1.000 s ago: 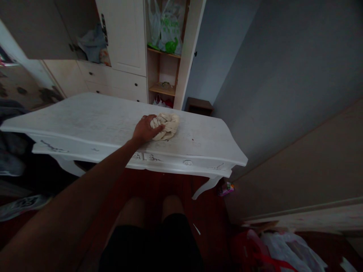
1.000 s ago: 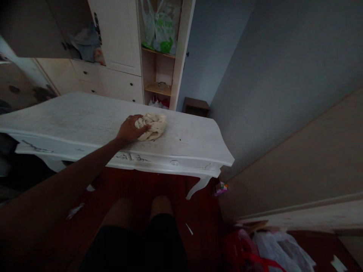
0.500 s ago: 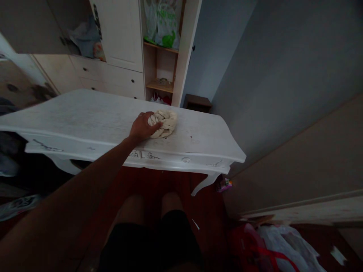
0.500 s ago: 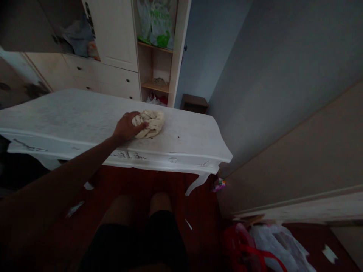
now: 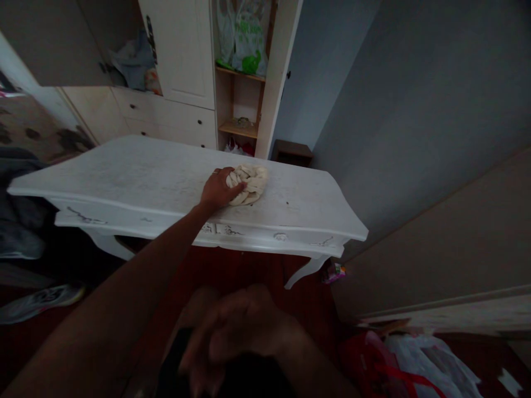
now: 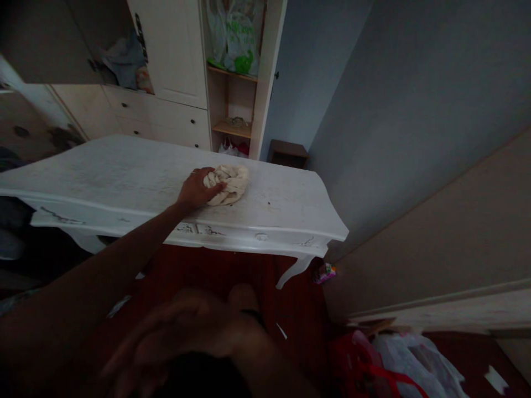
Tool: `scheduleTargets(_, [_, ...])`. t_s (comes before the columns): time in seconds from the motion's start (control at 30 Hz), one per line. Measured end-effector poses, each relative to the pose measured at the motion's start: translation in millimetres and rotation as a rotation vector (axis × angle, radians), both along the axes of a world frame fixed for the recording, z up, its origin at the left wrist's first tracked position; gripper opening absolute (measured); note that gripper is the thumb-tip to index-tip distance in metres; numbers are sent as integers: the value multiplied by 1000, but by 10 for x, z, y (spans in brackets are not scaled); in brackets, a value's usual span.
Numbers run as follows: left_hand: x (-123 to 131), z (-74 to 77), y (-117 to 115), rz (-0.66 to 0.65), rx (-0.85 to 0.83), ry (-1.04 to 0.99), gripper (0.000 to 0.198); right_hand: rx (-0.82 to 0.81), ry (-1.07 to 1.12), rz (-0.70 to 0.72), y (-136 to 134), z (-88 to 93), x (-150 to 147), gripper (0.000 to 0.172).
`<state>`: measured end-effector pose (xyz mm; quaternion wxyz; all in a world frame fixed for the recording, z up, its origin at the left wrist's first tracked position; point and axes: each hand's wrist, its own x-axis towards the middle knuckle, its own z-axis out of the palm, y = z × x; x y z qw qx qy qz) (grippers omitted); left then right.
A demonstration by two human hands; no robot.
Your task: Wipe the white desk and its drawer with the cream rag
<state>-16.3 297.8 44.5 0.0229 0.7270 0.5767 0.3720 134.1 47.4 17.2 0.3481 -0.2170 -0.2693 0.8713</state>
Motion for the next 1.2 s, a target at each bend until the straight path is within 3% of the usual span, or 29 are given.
scheduleTargets(0.07, [-3,-10,12,-3,1,-2,64,55,-144,6,172,-63,128,32])
scheduleTargets(0.17, [-5,-18,25,0,5,-2,64,-58,-306,-301,446,-259,440,34])
scheduleTargets(0.3, [-3,-16,27,-8,4,3,63,-285,-318,-553,693,-487,791,37])
scheduleTargets(0.4, [1,-14,24,-14,8,5,63,-300,-279,-652,824,-528,867,40])
scheduleTargets(0.63, [2,-12,22,-12,1,8,63,-333,-323,-725,1065,-591,823,30])
scheduleTargets(0.87, [7,25,0,1,-22,12,62,-430,-157,-651,1096,-516,833,26])
scheduleTargets(1.03, [16,32,7,19,-40,18,64,-465,-159,-634,936,-460,803,25])
scheduleTargets(1.2, [7,-2,31,26,-14,14,63,-473,-191,-609,542,-478,739,22])
